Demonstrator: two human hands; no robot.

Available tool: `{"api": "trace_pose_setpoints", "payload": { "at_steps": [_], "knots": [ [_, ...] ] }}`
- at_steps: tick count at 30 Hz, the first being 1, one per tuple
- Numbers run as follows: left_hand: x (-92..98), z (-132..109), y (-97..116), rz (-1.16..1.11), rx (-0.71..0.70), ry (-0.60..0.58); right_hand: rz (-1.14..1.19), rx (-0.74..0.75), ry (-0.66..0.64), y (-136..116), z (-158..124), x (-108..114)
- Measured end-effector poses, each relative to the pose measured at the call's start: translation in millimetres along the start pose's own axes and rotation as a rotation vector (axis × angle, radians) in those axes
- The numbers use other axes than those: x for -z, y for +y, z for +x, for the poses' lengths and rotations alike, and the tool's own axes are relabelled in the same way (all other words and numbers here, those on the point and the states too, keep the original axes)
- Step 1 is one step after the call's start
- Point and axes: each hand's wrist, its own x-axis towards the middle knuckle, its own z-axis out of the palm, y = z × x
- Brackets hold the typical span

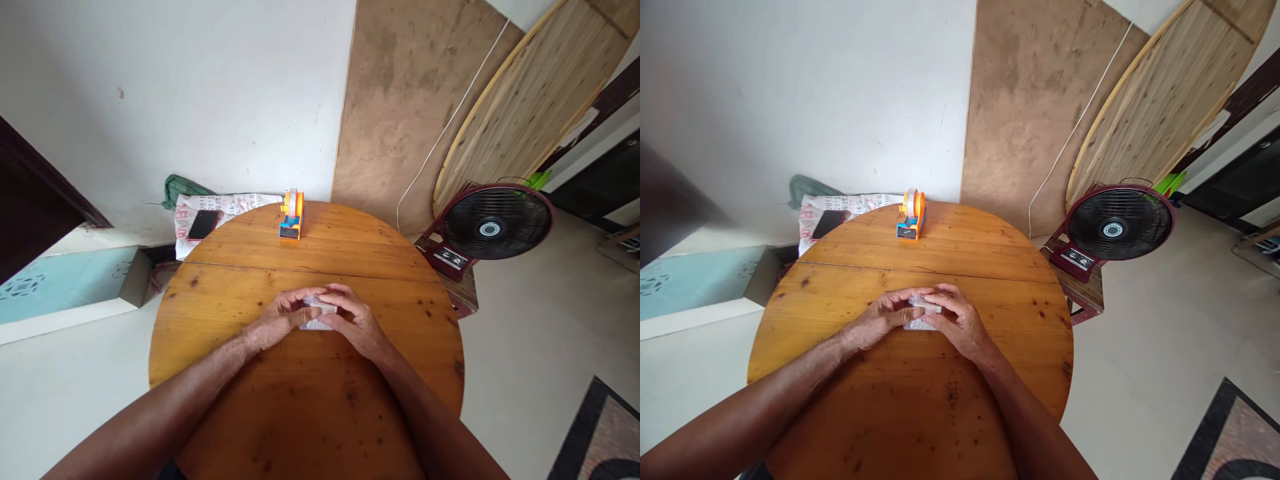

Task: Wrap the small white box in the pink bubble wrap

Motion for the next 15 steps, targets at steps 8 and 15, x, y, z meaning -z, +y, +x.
{"api": "trace_pose_setpoints", "payload": {
  "at_steps": [8,15],
  "knots": [
    [7.9,3.4,-7.0,0.002,0.018,-0.007,-0.121,0.080,0.030,-3.2,0.0,-3.4],
    [10.0,3.9,-5.7,-0.028,0.055,-0.006,-0.199,0.145,0.034,-5.8,-2.2,-4.2]
  ]
}}
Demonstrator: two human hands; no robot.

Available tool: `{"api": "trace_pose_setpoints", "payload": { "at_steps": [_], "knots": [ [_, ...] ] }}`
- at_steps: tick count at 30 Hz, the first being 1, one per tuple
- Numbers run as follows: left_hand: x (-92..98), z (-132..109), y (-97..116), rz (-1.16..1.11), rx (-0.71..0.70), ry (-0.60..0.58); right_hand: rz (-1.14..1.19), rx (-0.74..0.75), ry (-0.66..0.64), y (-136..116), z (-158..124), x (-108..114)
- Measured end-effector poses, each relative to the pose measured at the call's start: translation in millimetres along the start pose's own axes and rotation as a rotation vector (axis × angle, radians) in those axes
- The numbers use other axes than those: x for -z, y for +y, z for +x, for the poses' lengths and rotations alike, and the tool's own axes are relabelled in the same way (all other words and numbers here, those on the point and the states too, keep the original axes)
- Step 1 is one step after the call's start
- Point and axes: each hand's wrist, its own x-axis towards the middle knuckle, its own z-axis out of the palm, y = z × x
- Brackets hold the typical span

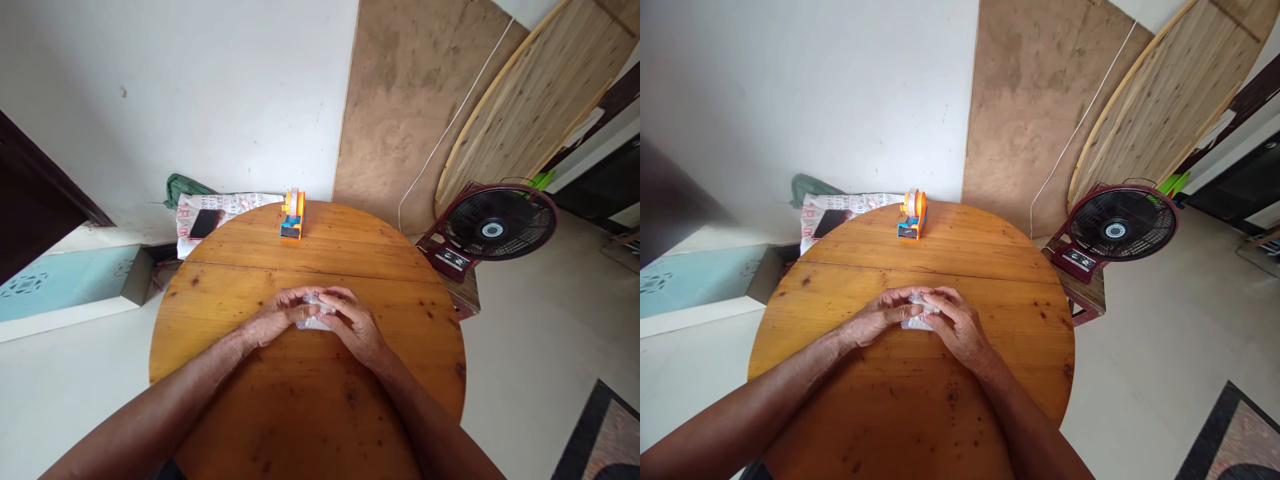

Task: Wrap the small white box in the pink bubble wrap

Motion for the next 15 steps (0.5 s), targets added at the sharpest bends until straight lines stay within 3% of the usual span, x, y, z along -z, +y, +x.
{"api": "trace_pose_setpoints", "payload": {
  "at_steps": [15],
  "knots": [
    [-1.8,-1.8,14.0,-0.203,0.091,-0.033,-0.334,0.081,-0.087,-7.6,-9.8,7.0]
  ]
}}
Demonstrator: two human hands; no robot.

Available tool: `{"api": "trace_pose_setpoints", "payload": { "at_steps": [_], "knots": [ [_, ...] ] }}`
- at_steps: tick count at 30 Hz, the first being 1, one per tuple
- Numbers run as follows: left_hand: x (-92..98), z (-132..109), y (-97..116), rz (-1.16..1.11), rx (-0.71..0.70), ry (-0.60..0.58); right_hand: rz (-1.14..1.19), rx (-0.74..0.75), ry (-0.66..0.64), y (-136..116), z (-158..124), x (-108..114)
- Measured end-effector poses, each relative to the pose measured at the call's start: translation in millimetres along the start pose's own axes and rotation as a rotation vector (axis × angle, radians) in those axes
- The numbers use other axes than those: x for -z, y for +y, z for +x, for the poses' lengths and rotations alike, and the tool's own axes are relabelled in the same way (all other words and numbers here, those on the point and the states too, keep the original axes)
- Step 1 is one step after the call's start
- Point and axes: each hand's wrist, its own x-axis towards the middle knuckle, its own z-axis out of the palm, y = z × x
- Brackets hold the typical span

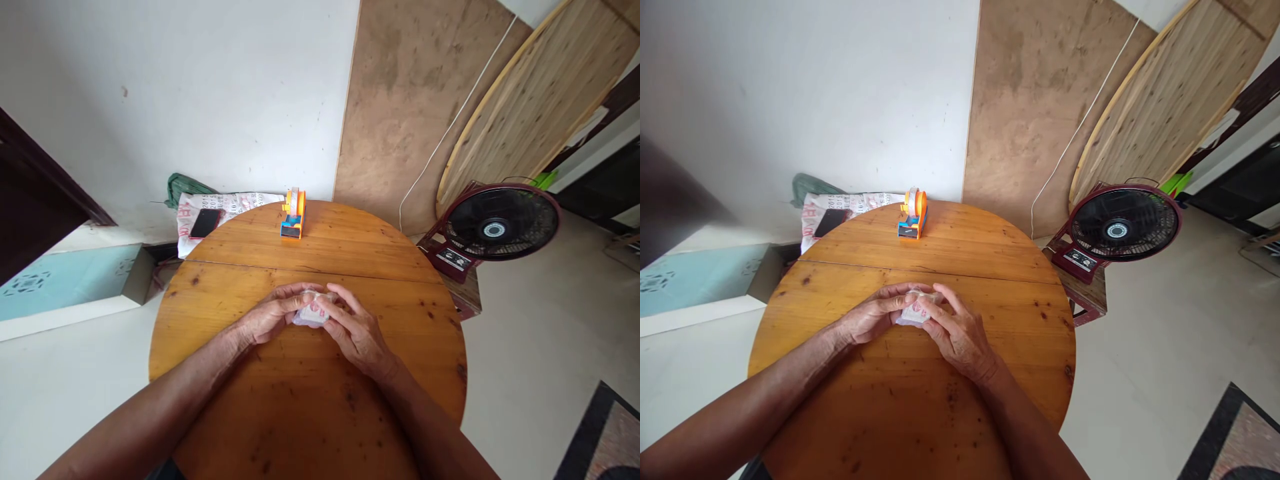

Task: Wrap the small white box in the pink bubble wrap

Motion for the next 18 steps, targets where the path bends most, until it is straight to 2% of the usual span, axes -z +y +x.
{"api": "trace_pose_setpoints", "payload": {
  "at_steps": [6,18],
  "knots": [
    [1.0,-0.1,1.0,-0.001,0.008,0.055,-0.048,-0.030,-0.032,-2.8,-0.8,-1.8],
    [7.0,4.9,-0.2,-0.055,0.000,0.090,-0.078,-0.043,-0.115,-7.4,-0.8,0.5]
  ]
}}
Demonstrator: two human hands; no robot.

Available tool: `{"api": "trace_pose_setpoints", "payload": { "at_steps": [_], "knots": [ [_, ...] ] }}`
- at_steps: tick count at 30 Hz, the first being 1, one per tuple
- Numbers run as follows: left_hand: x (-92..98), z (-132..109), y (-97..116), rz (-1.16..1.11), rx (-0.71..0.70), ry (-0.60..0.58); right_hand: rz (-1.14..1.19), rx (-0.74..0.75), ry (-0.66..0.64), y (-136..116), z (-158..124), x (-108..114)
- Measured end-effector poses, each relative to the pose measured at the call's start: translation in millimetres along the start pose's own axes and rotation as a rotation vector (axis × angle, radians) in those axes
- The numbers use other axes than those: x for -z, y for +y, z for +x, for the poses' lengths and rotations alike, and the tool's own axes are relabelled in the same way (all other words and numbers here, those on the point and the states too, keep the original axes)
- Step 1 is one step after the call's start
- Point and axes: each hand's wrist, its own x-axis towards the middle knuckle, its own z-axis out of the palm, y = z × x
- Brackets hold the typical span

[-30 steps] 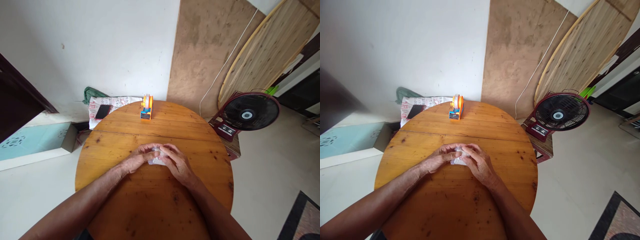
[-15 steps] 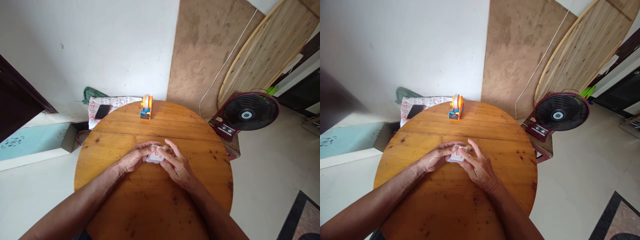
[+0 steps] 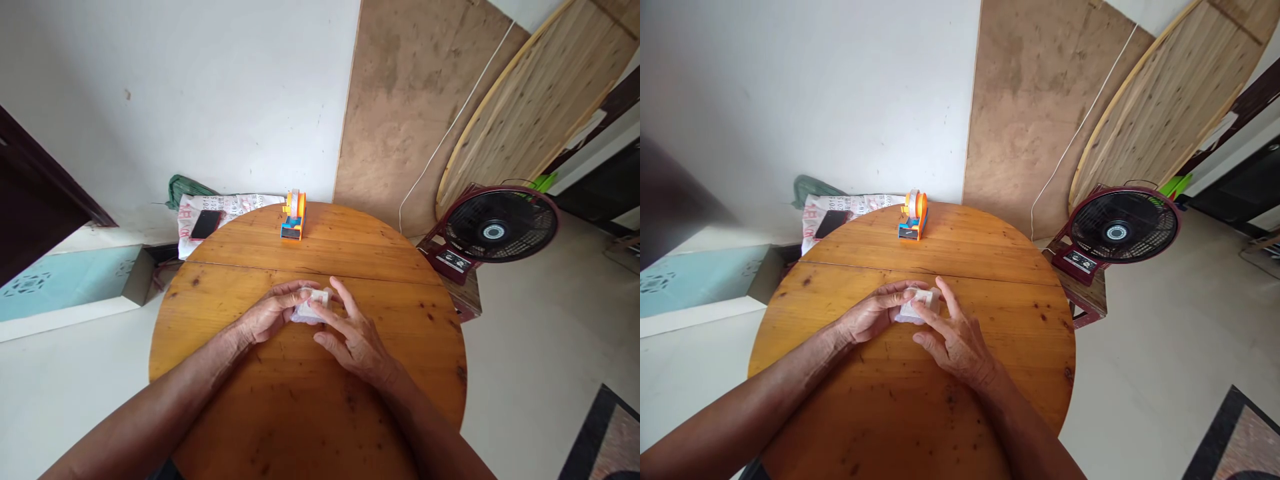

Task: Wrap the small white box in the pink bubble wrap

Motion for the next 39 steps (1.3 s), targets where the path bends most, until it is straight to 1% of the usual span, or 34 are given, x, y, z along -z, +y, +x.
{"api": "trace_pose_setpoints", "payload": {
  "at_steps": [4,7,10,13,15,18,21,23,26,28,30,32,35,39],
  "knots": [
    [0.8,1.3,-0.6,-0.002,-0.009,0.016,-0.013,0.018,-0.003,-1.2,0.3,-0.6],
    [2.0,2.3,-0.8,-0.019,-0.038,0.036,-0.025,0.042,0.039,-1.9,0.0,-1.7],
    [2.7,2.7,0.4,-0.030,-0.063,0.043,-0.010,0.048,0.143,-0.6,-0.4,-2.1],
    [2.3,2.6,1.6,-0.024,-0.068,0.039,0.029,-0.002,0.259,3.3,0.5,-1.9],
    [1.6,2.2,1.3,-0.014,-0.053,0.031,0.054,-0.045,0.285,6.4,2.1,-2.7],
    [0.8,1.0,-0.8,0.008,-0.028,0.007,0.056,-0.070,0.224,9.9,4.5,-6.9],
    [0.2,-0.2,-3.2,0.045,-0.026,-0.027,0.042,-0.058,0.156,10.9,6.2,-12.7],
    [-0.6,-1.0,-3.9,0.068,-0.032,-0.053,0.044,-0.048,0.157,10.7,6.7,-15.3],
    [-2.6,-2.1,-3.7,0.098,-0.033,-0.077,0.050,-0.037,0.200,10.2,6.9,-15.9],
    [-4.1,-2.6,-3.5,0.149,-0.047,-0.061,0.050,-0.042,0.217,9.9,6.8,-15.0],
    [-5.0,-2.9,-3.8,0.228,-0.072,-0.019,0.055,-0.070,0.206,9.3,6.8,-14.0],
    [-4.9,-3.1,-4.5,0.297,-0.084,0.015,0.076,-0.127,0.187,8.1,7.3,-13.2],
    [-3.1,-3.3,-6.1,0.341,-0.083,0.021,0.117,-0.233,0.153,5.5,9.5,-11.4],
    [-0.4,-3.6,-8.5,0.460,-0.137,0.058,0.117,-0.281,0.088,2.9,12.7,-8.1]
  ]
}}
